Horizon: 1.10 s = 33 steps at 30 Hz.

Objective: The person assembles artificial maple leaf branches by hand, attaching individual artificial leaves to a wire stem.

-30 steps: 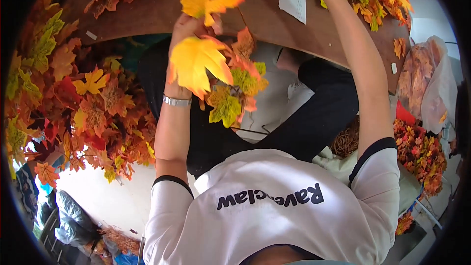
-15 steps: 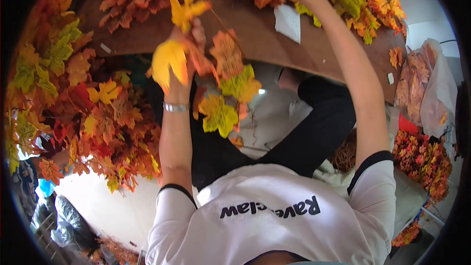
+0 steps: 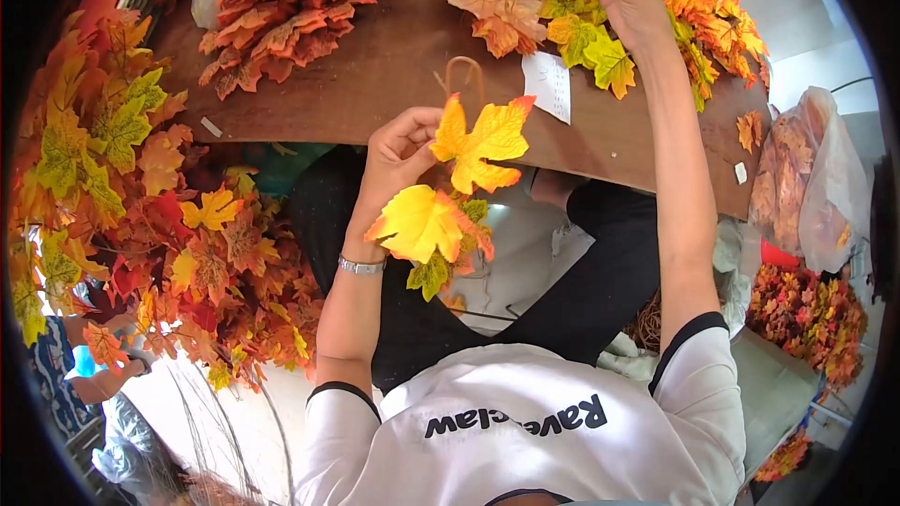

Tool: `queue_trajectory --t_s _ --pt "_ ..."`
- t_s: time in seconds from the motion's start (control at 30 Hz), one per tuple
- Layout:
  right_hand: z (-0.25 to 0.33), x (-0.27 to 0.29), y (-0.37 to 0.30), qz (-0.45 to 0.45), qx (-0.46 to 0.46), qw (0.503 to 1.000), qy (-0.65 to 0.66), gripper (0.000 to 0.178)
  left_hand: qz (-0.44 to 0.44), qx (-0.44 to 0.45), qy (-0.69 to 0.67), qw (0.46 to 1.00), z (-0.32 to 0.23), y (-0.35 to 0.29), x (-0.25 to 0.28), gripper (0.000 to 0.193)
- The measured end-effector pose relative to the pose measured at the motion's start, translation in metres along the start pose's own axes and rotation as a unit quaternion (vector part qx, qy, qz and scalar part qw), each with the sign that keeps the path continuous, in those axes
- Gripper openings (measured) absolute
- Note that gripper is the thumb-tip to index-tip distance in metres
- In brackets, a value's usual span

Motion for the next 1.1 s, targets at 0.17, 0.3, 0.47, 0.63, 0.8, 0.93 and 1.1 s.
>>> queue_trajectory --t_s 0.17,0.3,0.47,0.63,0.8,0.93,1.1 --pt "-0.014 -0.036 -0.102 0.180 -0.018 0.920 0.348 0.024 0.005 -0.008 0.189 0.982 -0.002 -0.008 -0.023 0.020" --pt "-0.056 -0.051 -0.148 0.118 0.045 0.975 0.184 0.023 0.041 -0.109 0.230 0.966 0.001 -0.009 -0.021 0.027" --pt "-0.124 -0.048 -0.181 0.014 -0.235 0.861 0.451 0.015 0.036 -0.013 -0.009 0.999 0.018 -0.005 -0.035 0.026" --pt "-0.122 -0.049 -0.190 0.021 -0.164 0.896 0.411 0.021 0.103 -0.033 0.047 0.993 0.019 -0.012 -0.032 0.058" --pt "-0.098 -0.036 -0.192 0.072 -0.090 0.984 0.134 0.016 0.146 0.037 -0.143 0.978 0.036 -0.027 -0.036 0.041" --pt "-0.067 -0.016 -0.191 -0.001 0.055 0.998 -0.017 0.017 0.119 0.055 -0.127 0.983 0.032 -0.011 -0.044 0.036" --pt "-0.055 -0.014 -0.175 -0.026 -0.035 0.850 0.525 0.018 0.021 0.074 0.033 0.997 0.041 0.000 -0.042 0.013"
Point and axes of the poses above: each hand's wrist, its own y-axis towards the middle knuckle, its own x-axis out of the back of the hand, z = x × y, the point moved 7 cm from there along y, towards the middle knuckle, and after that the axes turned 1 degree about -y, right-handed, at the moved point
